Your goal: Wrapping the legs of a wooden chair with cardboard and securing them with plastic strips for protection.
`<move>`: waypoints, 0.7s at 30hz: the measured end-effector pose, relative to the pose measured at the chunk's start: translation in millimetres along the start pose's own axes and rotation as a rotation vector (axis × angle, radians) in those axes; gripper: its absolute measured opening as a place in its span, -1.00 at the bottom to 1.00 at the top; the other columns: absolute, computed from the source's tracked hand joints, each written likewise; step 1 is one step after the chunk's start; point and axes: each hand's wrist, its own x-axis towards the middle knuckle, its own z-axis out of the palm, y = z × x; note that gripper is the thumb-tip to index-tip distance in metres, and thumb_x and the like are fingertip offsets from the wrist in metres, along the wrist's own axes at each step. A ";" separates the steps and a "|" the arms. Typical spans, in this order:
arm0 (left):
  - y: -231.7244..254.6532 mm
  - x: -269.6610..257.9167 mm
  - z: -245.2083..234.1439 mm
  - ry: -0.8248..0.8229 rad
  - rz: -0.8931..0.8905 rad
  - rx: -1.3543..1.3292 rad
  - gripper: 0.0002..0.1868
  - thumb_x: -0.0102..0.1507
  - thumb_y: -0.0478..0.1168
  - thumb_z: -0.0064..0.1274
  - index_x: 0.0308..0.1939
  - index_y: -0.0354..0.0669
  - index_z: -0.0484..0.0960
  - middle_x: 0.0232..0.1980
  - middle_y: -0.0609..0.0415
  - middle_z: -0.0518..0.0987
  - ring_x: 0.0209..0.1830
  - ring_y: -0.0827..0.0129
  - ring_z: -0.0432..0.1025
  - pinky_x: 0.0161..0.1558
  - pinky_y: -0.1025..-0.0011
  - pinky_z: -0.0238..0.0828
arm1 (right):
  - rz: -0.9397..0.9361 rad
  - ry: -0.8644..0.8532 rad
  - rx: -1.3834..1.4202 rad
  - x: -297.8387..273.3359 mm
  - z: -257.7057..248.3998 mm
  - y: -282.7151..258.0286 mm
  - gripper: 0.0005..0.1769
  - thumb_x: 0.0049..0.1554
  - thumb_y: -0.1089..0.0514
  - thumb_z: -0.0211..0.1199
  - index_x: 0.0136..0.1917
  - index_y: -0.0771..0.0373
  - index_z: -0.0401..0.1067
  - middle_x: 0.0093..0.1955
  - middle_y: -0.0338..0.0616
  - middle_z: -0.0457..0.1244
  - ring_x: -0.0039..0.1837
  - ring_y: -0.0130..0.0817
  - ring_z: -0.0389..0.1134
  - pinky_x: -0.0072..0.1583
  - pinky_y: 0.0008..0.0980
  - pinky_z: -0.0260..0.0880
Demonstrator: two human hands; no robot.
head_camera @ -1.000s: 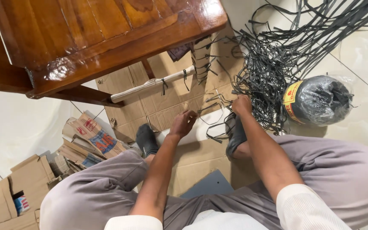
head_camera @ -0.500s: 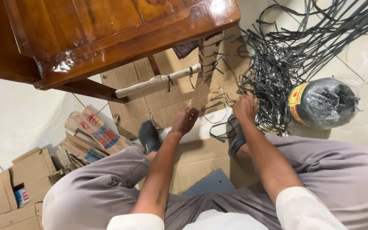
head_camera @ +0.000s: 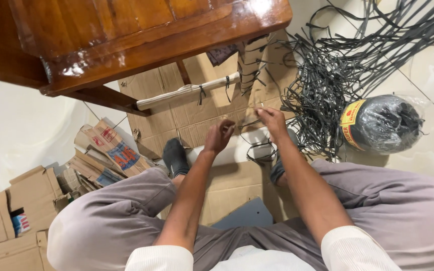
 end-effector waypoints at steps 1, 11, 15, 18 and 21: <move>3.7 2.6 0.3 0.007 -0.006 0.001 -0.77 0.31 -0.11 0.12 -0.04 -0.12 0.69 -0.13 -0.09 0.72 -0.17 0.16 0.66 -0.14 0.28 0.57 | 0.002 -0.009 -0.001 -2.3 4.7 -13.9 -0.69 0.28 0.18 0.27 0.24 0.38 0.53 0.17 -0.02 0.39 0.16 -0.27 0.44 0.22 -0.31 0.36; 5.6 40.3 7.1 0.083 -0.075 -0.661 -0.72 0.38 -0.10 0.13 -0.02 -0.25 0.71 -0.29 0.25 0.60 -0.35 0.62 0.38 -0.29 0.57 0.34 | 0.345 -0.532 0.463 -17.5 33.8 -79.8 -0.76 0.27 0.17 0.23 0.14 0.36 0.47 0.08 -0.07 0.40 0.11 -0.27 0.45 0.22 -0.24 0.46; -4.2 49.3 4.7 0.142 -0.069 -0.810 -0.80 0.38 -0.16 0.18 -0.14 -0.26 0.73 -0.32 0.25 0.57 -0.37 0.63 0.32 -0.31 0.57 0.26 | 0.383 -0.495 0.371 -18.2 39.1 -78.2 -0.80 0.19 0.17 0.24 0.09 0.24 0.45 -0.03 -0.21 0.39 -0.06 -0.46 0.43 0.01 -0.41 0.48; -12.7 59.1 -9.1 0.301 -0.096 -0.914 -0.83 0.37 -0.16 0.16 -0.15 -0.19 0.72 -0.30 0.24 0.62 -0.38 0.64 0.35 -0.31 0.59 0.28 | 0.388 -0.492 0.400 -7.3 28.9 -54.4 -0.83 0.25 0.15 0.32 0.09 0.19 0.44 -0.13 -0.32 0.33 -0.30 -0.69 0.12 -0.28 -0.67 0.08; -17.3 57.7 -29.3 0.446 -0.079 -1.006 -0.85 0.38 -0.16 0.15 -0.16 -0.15 0.70 -0.26 0.21 0.64 -0.36 0.63 0.38 -0.31 0.58 0.28 | 0.414 -0.447 0.247 -11.5 25.9 -59.5 -0.85 0.20 0.08 0.31 0.01 0.15 0.47 -0.24 -0.42 0.27 -0.38 -0.72 -0.04 -0.35 -0.68 -0.11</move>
